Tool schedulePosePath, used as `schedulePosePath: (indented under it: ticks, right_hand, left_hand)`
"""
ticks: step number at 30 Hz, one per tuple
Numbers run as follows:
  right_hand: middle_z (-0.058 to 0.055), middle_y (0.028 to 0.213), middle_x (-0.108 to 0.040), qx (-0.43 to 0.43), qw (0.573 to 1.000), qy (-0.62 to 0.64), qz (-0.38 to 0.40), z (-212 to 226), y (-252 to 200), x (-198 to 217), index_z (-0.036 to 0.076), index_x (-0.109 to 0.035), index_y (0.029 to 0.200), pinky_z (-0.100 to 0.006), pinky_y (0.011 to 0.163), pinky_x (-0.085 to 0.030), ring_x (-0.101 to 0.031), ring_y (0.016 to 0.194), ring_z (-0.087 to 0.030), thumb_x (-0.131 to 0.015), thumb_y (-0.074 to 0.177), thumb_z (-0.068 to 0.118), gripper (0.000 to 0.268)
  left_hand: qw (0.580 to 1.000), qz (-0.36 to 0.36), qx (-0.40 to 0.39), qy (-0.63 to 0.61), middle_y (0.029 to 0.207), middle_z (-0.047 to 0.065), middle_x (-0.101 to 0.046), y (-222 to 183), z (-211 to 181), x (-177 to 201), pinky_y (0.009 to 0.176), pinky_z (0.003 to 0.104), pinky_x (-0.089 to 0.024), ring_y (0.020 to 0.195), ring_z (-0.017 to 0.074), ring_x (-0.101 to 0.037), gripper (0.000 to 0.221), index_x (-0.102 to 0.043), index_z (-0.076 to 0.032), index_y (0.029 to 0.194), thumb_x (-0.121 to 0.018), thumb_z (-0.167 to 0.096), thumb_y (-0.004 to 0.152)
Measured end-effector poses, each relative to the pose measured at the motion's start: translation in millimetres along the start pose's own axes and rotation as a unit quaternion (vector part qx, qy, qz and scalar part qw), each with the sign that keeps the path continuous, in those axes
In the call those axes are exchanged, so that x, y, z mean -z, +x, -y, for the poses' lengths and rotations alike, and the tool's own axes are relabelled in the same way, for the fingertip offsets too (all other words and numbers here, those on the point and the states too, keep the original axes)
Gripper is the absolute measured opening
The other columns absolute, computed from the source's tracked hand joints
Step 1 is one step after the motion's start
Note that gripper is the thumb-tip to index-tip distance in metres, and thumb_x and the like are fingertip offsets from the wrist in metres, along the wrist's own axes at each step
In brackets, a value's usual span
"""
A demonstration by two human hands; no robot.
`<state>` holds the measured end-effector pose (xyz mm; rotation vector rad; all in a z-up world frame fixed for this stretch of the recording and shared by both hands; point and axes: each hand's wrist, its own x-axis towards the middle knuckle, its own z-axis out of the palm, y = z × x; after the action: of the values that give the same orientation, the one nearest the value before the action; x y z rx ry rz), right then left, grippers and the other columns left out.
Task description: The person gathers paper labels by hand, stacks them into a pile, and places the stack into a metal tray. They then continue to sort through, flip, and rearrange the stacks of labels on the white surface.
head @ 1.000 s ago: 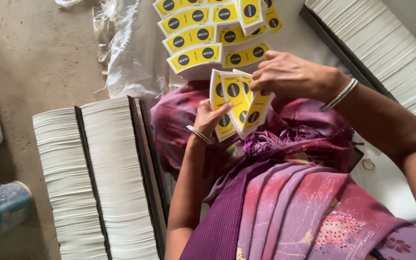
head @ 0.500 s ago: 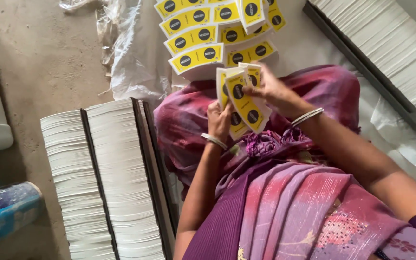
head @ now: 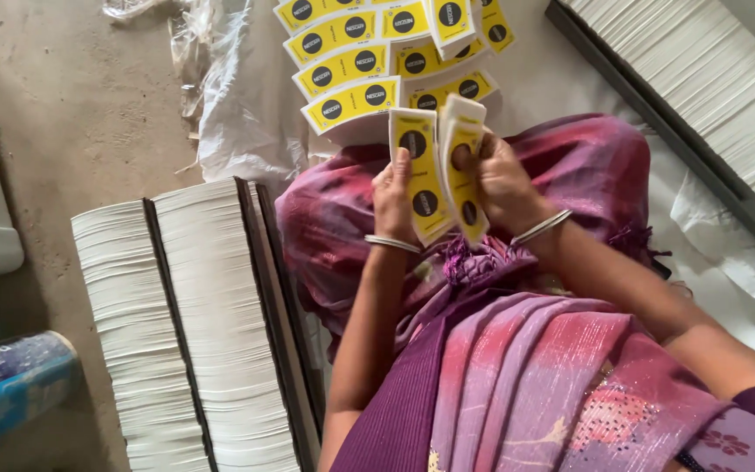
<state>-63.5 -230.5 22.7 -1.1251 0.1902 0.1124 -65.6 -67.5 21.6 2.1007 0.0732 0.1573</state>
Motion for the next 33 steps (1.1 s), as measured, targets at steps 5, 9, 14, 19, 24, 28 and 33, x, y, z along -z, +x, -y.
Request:
schedulePosePath:
  ticks: [5,9,14,19,24,28,33]
  right_hand:
    - [-0.01,0.117,-0.069,-0.037,0.963,0.255,0.077,15,7,18,0.003,-0.055,0.131,-0.038,0.096,-0.059,-0.069,0.107,-0.022,-0.061,0.106,0.013,0.028]
    - [-0.01,0.117,-0.068,0.021,0.962,0.256,0.096,52,5,5,0.002,-0.055,0.131,-0.038,0.096,-0.059,-0.069,0.107,-0.023,-0.057,0.109,0.011,0.024]
    - [-0.013,0.117,-0.067,-0.05,0.997,-0.052,0.022,32,3,-31,-0.002,-0.053,0.129,-0.038,0.098,-0.057,-0.068,0.107,-0.022,-0.062,0.097,0.008,0.035]
    - [-0.019,0.127,-0.053,0.055,0.935,-0.351,0.007,63,0,-38,-0.001,-0.051,0.139,-0.037,0.096,-0.057,-0.056,0.115,-0.026,-0.074,0.093,0.016,0.054]
    - [-0.015,0.129,-0.061,0.002,0.918,-0.378,0.122,66,29,-3,0.004,-0.049,0.144,-0.039,0.102,-0.054,-0.059,0.121,-0.024,-0.067,0.096,0.033,0.059]
    - [-0.014,0.137,-0.062,-0.093,0.859,-0.352,0.361,37,29,23,0.004,-0.053,0.142,-0.042,0.108,-0.048,-0.059,0.126,-0.024,-0.047,0.102,0.047,0.058]
    - [-0.012,0.139,-0.062,-0.105,0.954,-0.219,0.176,30,17,16,0.002,-0.052,0.133,-0.042,0.108,-0.047,-0.06,0.123,-0.025,-0.046,0.105,0.052,0.058]
  left_hand:
    - [0.659,0.165,0.239,-0.694,0.101,0.015,-0.072,21,-10,15,0.077,0.034,-0.06,0.084,0.022,-0.071,0.048,-0.06,0.007,0.128,-0.045,-0.035,0.111]
    - [0.702,0.026,0.204,-0.682,0.107,0.015,-0.071,24,9,15,0.082,0.037,-0.061,0.09,0.0216,-0.07,0.044,-0.058,0.005,0.134,-0.046,-0.033,0.114]
    - [0.678,0.243,0.22,-0.658,0.112,0.018,-0.071,6,-16,15,0.081,0.041,-0.062,0.093,0.0266,-0.073,0.064,-0.052,0.004,0.136,-0.047,-0.052,0.107]
    - [0.575,0.302,0.259,-0.715,0.115,0.017,-0.069,-20,-8,18,0.083,0.041,-0.062,0.097,0.0264,-0.073,0.068,-0.048,-0.002,0.139,-0.058,-0.054,0.097]
    - [0.647,0.359,0.236,-0.63,0.13,0.014,-0.069,-49,-10,20,0.089,0.036,-0.058,0.101,0.0187,-0.067,0.066,-0.046,-0.003,0.147,-0.071,-0.038,0.097]
    - [0.593,0.397,0.269,-0.647,0.112,0.014,-0.069,-74,4,7,0.085,0.038,-0.059,0.097,0.0228,-0.07,0.066,-0.047,0.0,0.142,-0.076,-0.034,0.093]
    - [0.623,0.306,0.258,-0.673,0.106,0.01,-0.066,-51,12,1,0.087,0.035,-0.056,0.091,0.0191,-0.066,0.061,-0.053,0.001,0.147,-0.076,-0.026,0.098]
